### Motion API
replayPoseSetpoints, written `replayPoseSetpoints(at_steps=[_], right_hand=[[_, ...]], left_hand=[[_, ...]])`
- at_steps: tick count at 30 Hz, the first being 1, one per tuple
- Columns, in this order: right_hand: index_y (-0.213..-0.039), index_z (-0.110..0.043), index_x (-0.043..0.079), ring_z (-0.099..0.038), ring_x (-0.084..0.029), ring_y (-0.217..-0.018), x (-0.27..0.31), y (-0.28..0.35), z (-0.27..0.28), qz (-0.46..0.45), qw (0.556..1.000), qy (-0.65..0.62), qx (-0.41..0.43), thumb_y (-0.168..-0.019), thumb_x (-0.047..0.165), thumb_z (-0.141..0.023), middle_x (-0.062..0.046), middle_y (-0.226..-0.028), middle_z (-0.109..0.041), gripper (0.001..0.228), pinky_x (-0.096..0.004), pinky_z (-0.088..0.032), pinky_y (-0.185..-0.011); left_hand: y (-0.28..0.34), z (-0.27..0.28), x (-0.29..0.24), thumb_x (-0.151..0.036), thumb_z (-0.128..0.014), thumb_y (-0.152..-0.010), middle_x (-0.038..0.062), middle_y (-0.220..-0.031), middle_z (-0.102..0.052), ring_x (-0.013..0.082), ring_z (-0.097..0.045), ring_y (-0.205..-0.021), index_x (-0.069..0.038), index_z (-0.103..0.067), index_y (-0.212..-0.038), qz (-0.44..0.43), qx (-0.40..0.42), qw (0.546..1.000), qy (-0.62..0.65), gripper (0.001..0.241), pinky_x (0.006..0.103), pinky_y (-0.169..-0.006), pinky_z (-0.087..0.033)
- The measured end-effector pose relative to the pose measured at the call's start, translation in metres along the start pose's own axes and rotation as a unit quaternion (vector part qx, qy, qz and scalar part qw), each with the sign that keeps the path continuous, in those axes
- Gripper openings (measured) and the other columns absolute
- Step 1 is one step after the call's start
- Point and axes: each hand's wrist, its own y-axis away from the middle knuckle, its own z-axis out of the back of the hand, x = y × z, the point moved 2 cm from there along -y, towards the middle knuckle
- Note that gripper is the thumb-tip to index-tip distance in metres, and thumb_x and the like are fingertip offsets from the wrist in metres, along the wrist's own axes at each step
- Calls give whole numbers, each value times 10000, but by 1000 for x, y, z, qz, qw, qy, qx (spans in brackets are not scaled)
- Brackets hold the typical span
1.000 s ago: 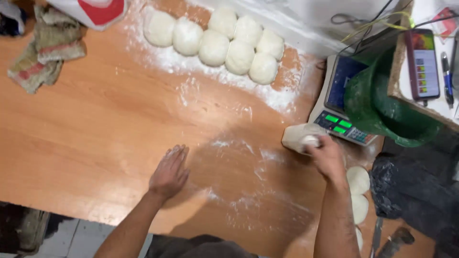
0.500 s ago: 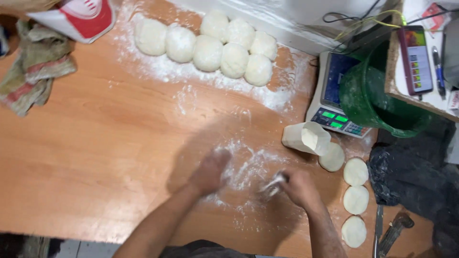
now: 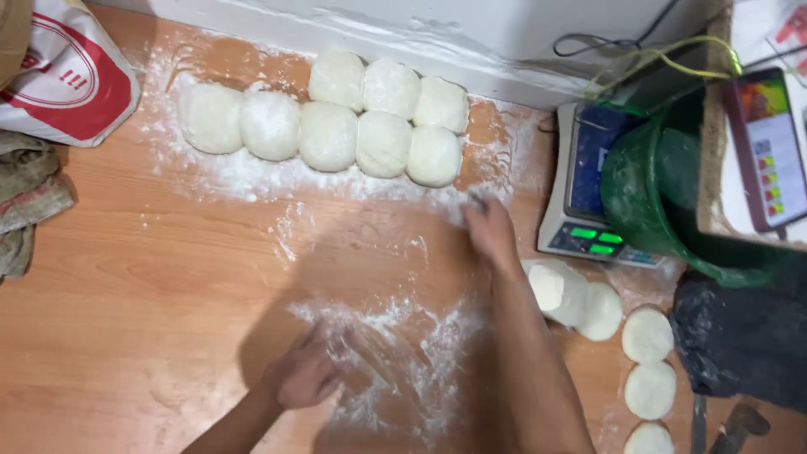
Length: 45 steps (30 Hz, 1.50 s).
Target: Shaping and flattening individual portions of dough on a floured wooden workbench.
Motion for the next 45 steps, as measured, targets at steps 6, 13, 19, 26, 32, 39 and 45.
replayPoseSetpoints(at_steps=[6,13,19,26,32,39,45], right_hand=[[-1293,-662,44,-706,-280,-1053,33,-127,-67,-199,911,-358,39,-876,448,-700,-112,-1195,-730,582,-432,-555,-895],[-1331,-602,-57,-747,-294,-1084,58,-107,-78,-114,917,-379,58,-859,276,-840,-173,-1233,-743,625,-443,-587,-962],[-1354,-575,-39,-743,-324,-1076,58,-98,-85,-236,821,-511,95,-863,205,-790,-183,-1220,-739,589,-490,-597,-968],[-1430,-527,-19,-648,-342,-1159,-59,-98,-87,-182,723,-634,206,-956,240,-715,-193,-1311,-655,572,-524,-533,-1020],[-1446,-468,40,-636,-326,-1178,-36,104,-32,-177,846,-501,46,-840,50,-646,-138,-1311,-628,631,-516,-556,-978],[-1395,-551,47,-696,-307,-1126,5,262,-65,-250,852,-416,197,-799,179,-774,-149,-1259,-688,649,-472,-574,-991],[-1310,-666,46,-708,-276,-1137,-36,254,-63,-129,984,-87,91,-899,315,-686,-145,-1216,-735,491,-405,-551,-1002]], left_hand=[[-2,21,1,-330,-680,-901,163,-1463,-546,394,-438,-1404,-57,-665,-1270,1,-128,991,-42,459,549,-1198,-262],[-3,30,-2,-268,-705,-867,153,-1457,-566,366,-467,-1384,-29,-645,-1335,4,-123,992,4,529,541,-1192,-288],[-2,25,2,-256,-705,-882,143,-1489,-560,343,-476,-1421,-65,-625,-1258,-6,-123,992,-5,429,531,-1221,-299],[1,14,18,-267,-695,-860,159,-1441,-563,423,-418,-1381,-94,-676,-1273,0,-149,989,-21,448,513,-1134,-296],[-2,6,13,-272,-705,-886,127,-1456,-574,318,-479,-1398,-121,-678,-1146,-2,-64,998,3,302,566,-1204,-308],[10,5,-7,-276,-653,-925,154,-1449,-572,337,-506,-1367,-30,-587,-1393,-2,-155,985,-78,532,494,-1204,-353],[-21,-52,-66,-287,-574,-990,241,-1464,-549,405,-503,-1375,32,-508,-1452,203,-292,934,25,565,489,-1192,-388]])
